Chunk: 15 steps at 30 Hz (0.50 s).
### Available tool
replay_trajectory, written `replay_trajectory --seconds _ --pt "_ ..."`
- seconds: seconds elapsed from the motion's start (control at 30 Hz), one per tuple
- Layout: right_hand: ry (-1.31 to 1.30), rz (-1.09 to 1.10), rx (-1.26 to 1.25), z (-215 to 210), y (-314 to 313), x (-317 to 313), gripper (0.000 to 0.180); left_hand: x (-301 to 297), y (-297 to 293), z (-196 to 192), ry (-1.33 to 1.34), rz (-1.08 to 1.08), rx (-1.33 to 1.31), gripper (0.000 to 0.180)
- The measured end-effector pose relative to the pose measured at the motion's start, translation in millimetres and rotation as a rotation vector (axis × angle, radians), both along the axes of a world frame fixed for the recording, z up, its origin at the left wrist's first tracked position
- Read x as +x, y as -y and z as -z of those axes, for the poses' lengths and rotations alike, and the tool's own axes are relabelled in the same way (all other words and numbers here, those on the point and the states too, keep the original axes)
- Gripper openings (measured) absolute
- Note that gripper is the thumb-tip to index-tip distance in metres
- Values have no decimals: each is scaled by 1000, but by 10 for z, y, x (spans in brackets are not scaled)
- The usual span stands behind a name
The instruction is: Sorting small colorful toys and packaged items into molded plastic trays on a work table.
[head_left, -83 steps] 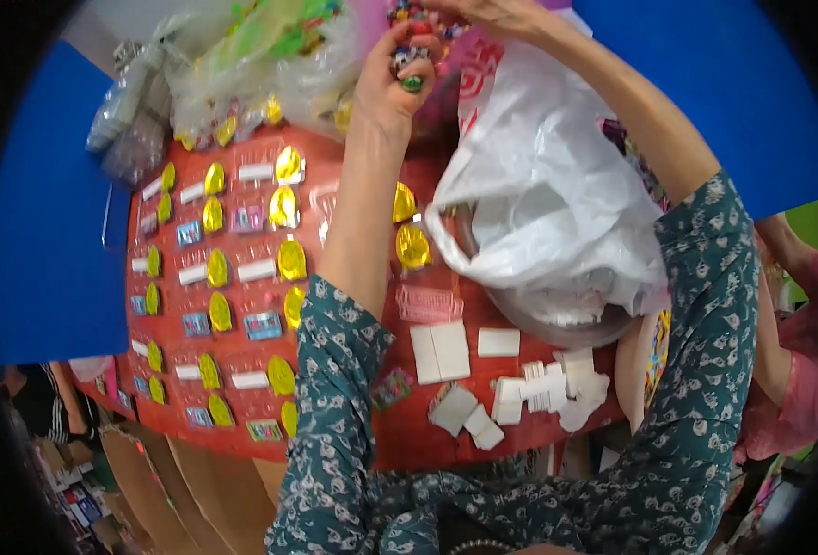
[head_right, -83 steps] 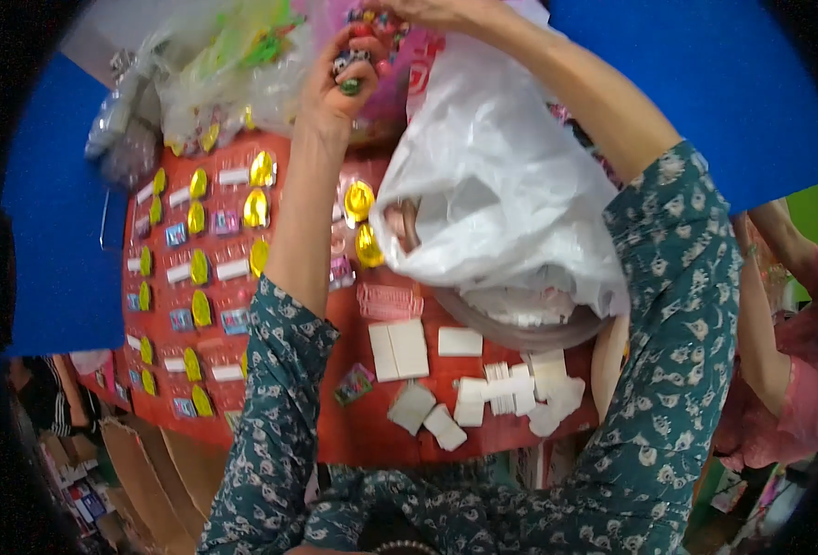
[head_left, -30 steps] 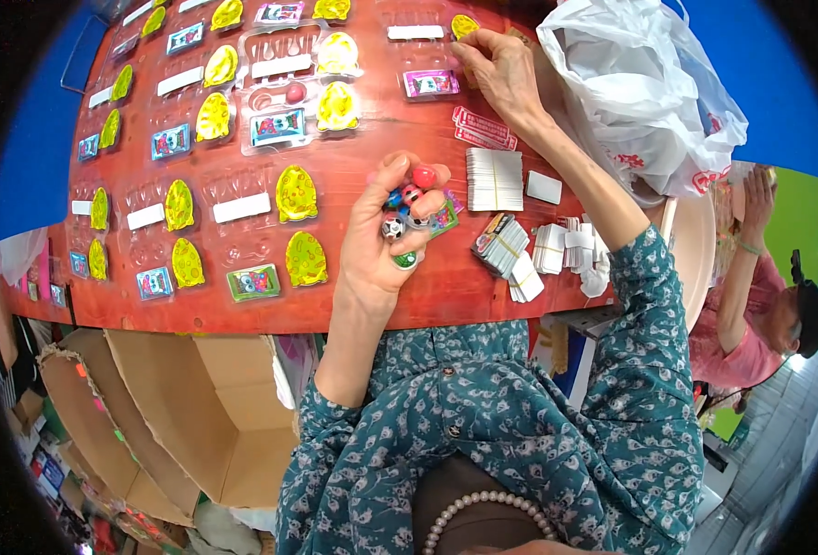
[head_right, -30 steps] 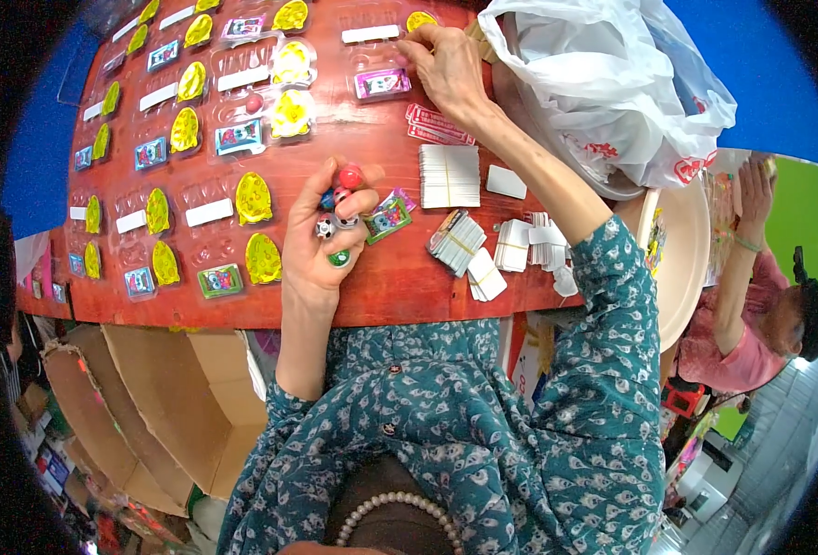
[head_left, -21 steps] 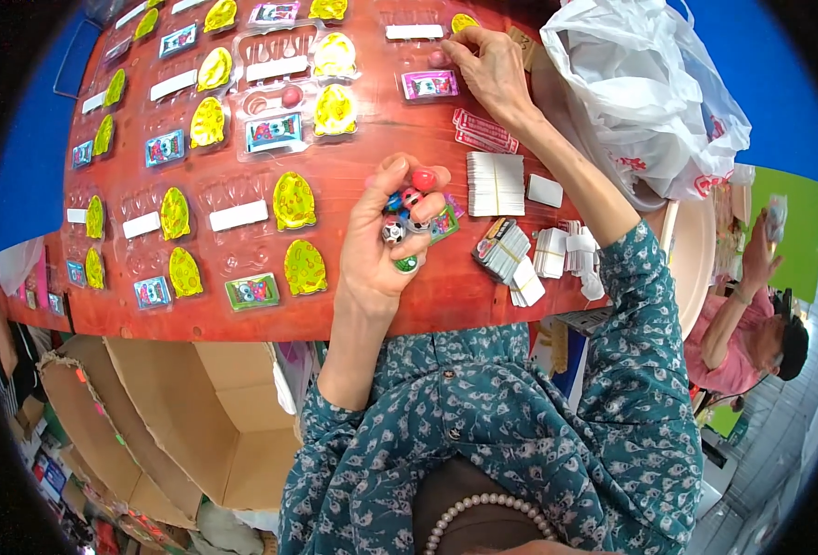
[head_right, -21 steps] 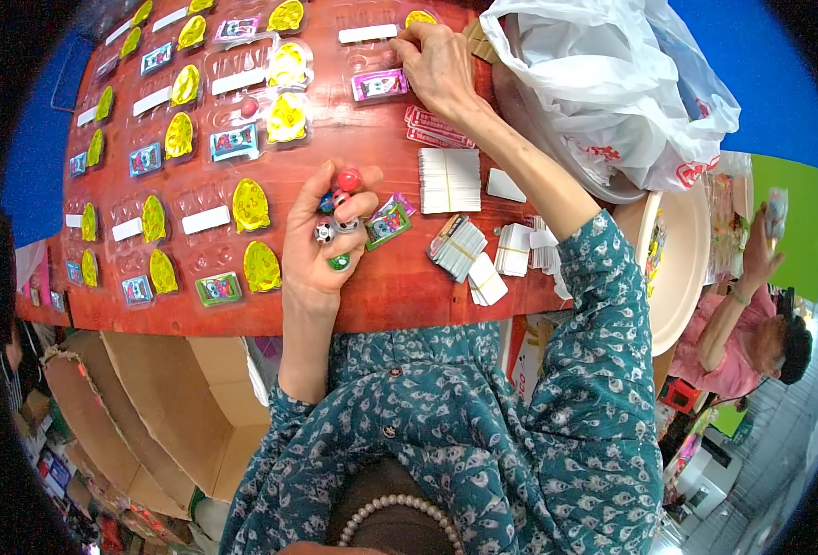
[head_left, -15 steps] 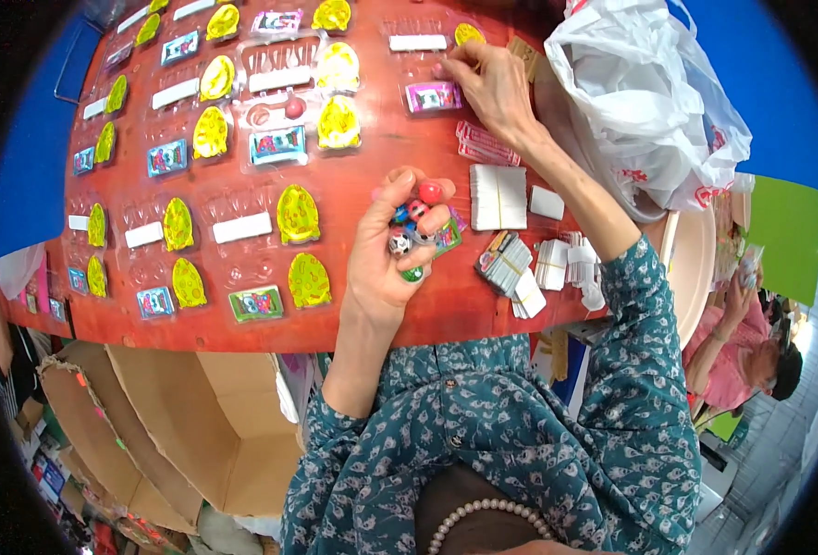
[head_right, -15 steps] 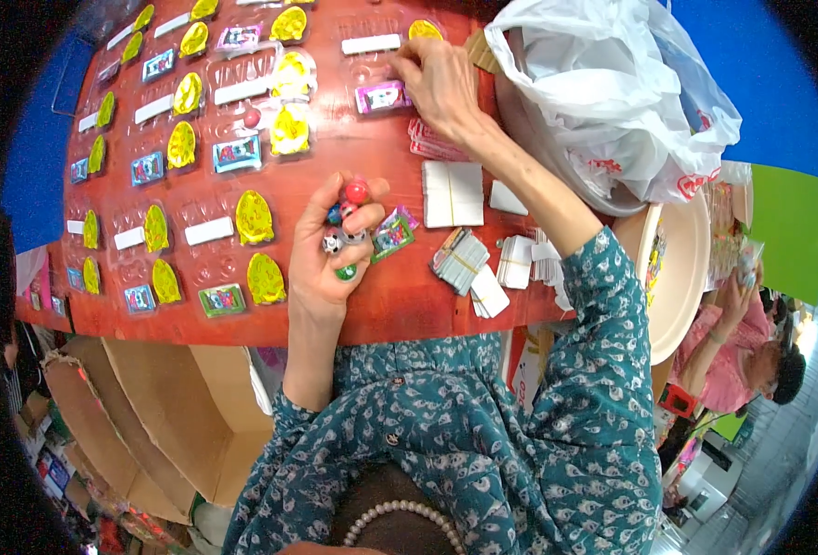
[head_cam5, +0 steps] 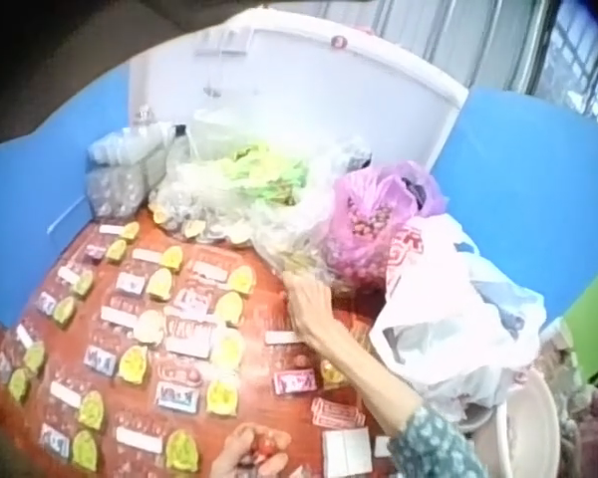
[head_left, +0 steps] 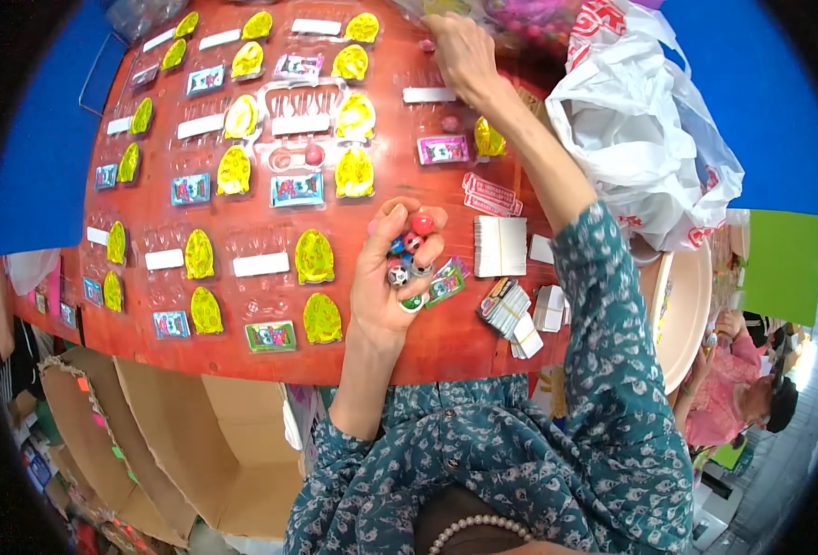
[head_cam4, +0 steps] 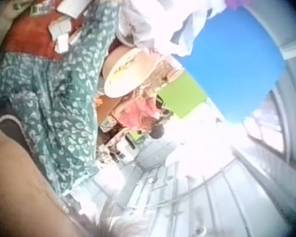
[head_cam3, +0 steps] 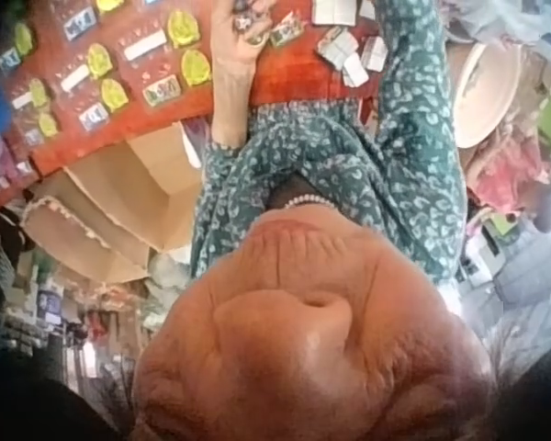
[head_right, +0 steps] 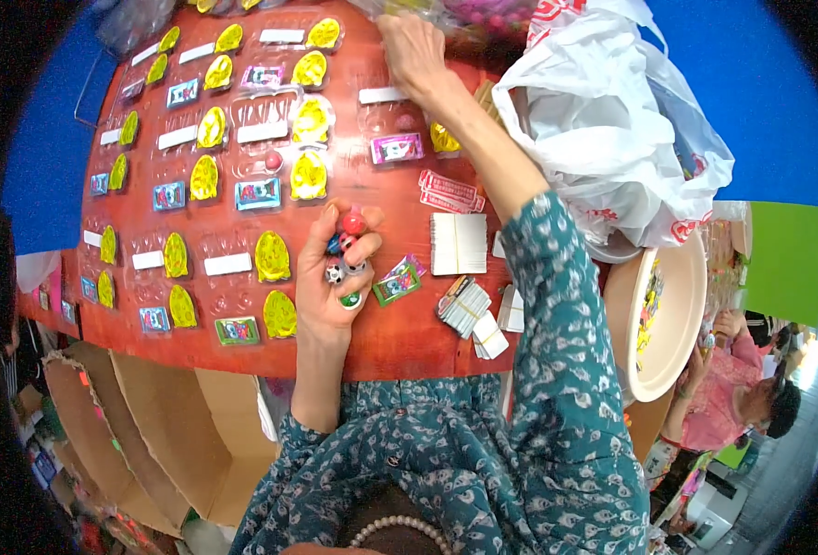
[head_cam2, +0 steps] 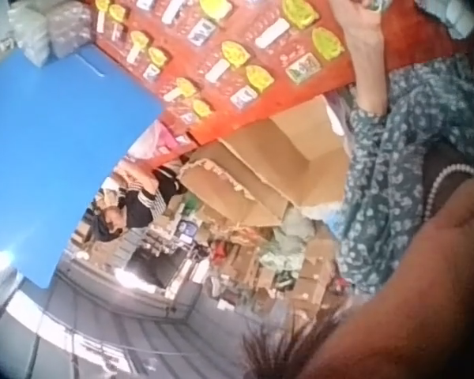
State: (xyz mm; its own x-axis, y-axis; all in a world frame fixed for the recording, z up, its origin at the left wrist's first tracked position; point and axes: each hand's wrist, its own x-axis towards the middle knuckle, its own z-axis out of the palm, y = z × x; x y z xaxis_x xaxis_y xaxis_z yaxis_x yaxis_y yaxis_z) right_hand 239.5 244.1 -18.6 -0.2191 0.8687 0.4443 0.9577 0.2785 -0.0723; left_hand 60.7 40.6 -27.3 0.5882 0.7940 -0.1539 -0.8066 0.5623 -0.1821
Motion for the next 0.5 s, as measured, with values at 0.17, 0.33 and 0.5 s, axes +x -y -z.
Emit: replay_trajectory --seconds 0.17,0.33,0.5 --pt "-68 -332 273 601 -426 480 27 35 -78 -72 -28 9 -21 16" --pt "63 -44 87 220 -428 367 16 19 -141 -19 -29 21 -28 16" --pt "-384 -117 -261 -409 309 -504 11 -165 -4 105 -70 -5 -103 13"
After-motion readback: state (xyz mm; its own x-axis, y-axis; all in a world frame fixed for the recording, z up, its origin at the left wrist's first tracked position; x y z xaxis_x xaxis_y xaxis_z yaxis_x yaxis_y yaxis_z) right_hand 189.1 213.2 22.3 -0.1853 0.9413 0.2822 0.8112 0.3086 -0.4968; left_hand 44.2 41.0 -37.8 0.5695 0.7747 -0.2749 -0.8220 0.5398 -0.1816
